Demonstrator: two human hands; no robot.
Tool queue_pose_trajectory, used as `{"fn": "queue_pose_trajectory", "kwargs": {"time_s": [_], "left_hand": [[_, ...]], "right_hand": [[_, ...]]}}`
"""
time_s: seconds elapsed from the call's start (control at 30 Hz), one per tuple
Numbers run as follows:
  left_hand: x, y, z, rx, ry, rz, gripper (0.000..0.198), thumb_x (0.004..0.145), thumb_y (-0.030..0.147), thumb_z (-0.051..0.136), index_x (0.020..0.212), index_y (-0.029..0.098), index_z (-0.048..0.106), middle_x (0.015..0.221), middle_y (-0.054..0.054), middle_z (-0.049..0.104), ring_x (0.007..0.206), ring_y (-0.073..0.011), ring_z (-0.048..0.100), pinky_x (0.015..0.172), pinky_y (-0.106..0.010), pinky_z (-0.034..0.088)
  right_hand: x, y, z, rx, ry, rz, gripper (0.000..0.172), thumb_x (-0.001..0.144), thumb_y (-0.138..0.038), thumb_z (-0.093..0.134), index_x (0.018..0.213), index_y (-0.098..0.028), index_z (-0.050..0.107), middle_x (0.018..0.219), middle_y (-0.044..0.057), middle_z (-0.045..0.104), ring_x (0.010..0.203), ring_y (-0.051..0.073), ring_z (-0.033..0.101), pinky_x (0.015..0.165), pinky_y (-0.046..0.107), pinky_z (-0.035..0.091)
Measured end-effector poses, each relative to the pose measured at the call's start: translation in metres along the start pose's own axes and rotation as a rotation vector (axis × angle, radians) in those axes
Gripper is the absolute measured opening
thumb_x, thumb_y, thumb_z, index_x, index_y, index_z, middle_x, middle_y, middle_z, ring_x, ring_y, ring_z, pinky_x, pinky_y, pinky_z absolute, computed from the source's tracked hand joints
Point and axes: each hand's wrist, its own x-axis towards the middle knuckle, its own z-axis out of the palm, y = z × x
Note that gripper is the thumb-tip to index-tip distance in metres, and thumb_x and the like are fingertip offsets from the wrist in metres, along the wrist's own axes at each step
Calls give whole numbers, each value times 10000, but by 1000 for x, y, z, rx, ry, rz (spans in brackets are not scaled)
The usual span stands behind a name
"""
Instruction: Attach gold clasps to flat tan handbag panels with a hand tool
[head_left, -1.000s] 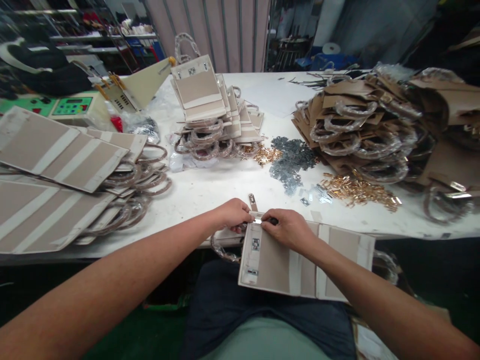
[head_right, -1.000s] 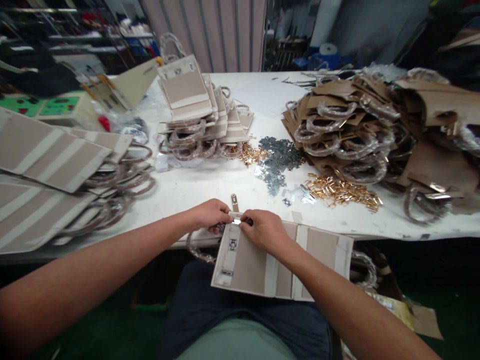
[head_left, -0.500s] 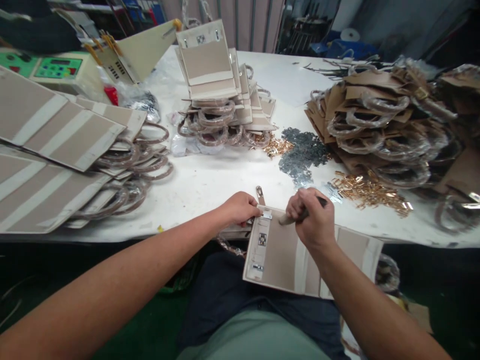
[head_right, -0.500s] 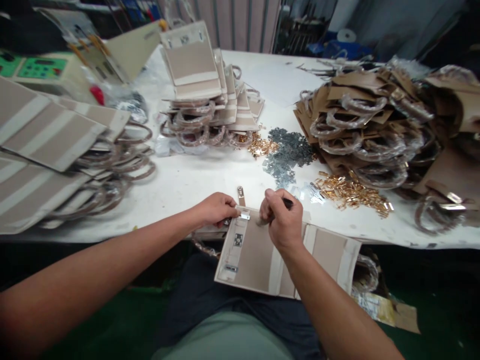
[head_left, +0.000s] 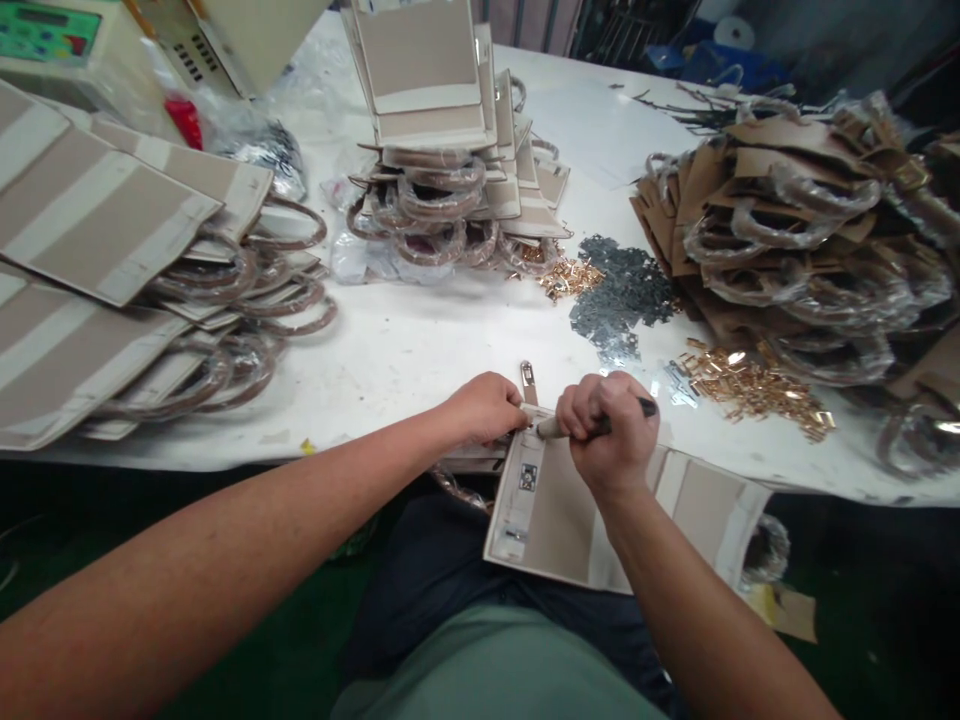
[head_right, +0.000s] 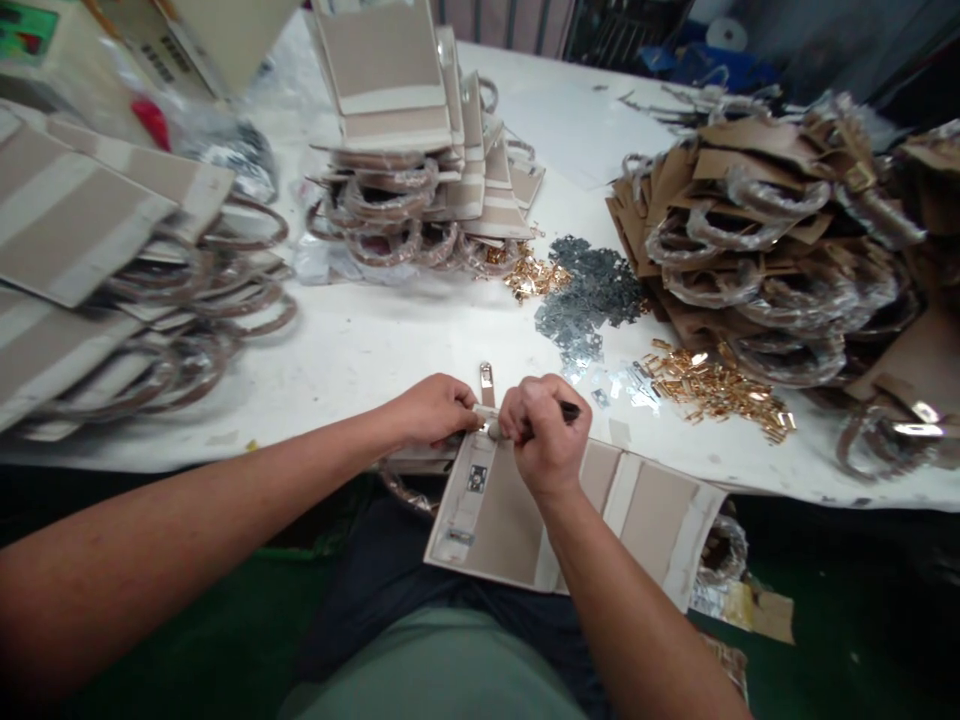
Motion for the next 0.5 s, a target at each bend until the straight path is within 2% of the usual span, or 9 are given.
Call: {"fn": "queue_pose_trajectory", "kwargs": {"time_s": [0.13, 0.23, 0.3, 0.37, 0.5], "left_hand": [[0, 4, -1, -20, -5, 7, 250, 803, 151, 696, 589, 170, 570, 441, 52, 458, 419, -115, 462, 443, -226, 334], [-1, 7, -2, -22, -17, -20, 239, 807, 147, 703, 606, 172, 575, 447, 50, 474, 403, -115, 439, 443, -240, 326], [-1, 8, -2, -29, -27, -25, 238, 814, 145, 701, 614, 172, 575, 445, 53, 471, 391, -110, 423, 440, -244, 312], [-2, 8, -1, -34, -20, -10, 255, 817, 144, 701, 604, 173, 562, 439, 58, 450, 385, -105, 409, 440, -244, 304], [-7, 9, -1, -30, -6, -16, 272, 810, 133, 693, 581, 173, 552, 449, 49, 465, 402, -112, 440, 452, -244, 328]], "right_hand": [[5, 2, 9, -426, -255, -40, 408, 957, -379, 747, 631, -217, 563, 604, -11, 551, 549, 150, 483, 531, 301, 380], [19, -13, 11, -382, -201, -23, 440, 971, -397, 725, 619, -232, 520, 534, -40, 486, 469, 135, 429, 463, 286, 342], [26, -26, 12, -260, -156, -85, 431, 955, -377, 740, 628, -241, 495, 511, -62, 430, 421, 122, 382, 418, 271, 308], [25, -33, 13, -192, -166, -141, 425, 941, -387, 750, 638, -246, 488, 516, -66, 417, 412, 121, 375, 405, 265, 306], [12, -21, 10, -302, -173, -37, 450, 963, -414, 718, 614, -239, 493, 504, -49, 455, 428, 124, 389, 422, 269, 314]]}}
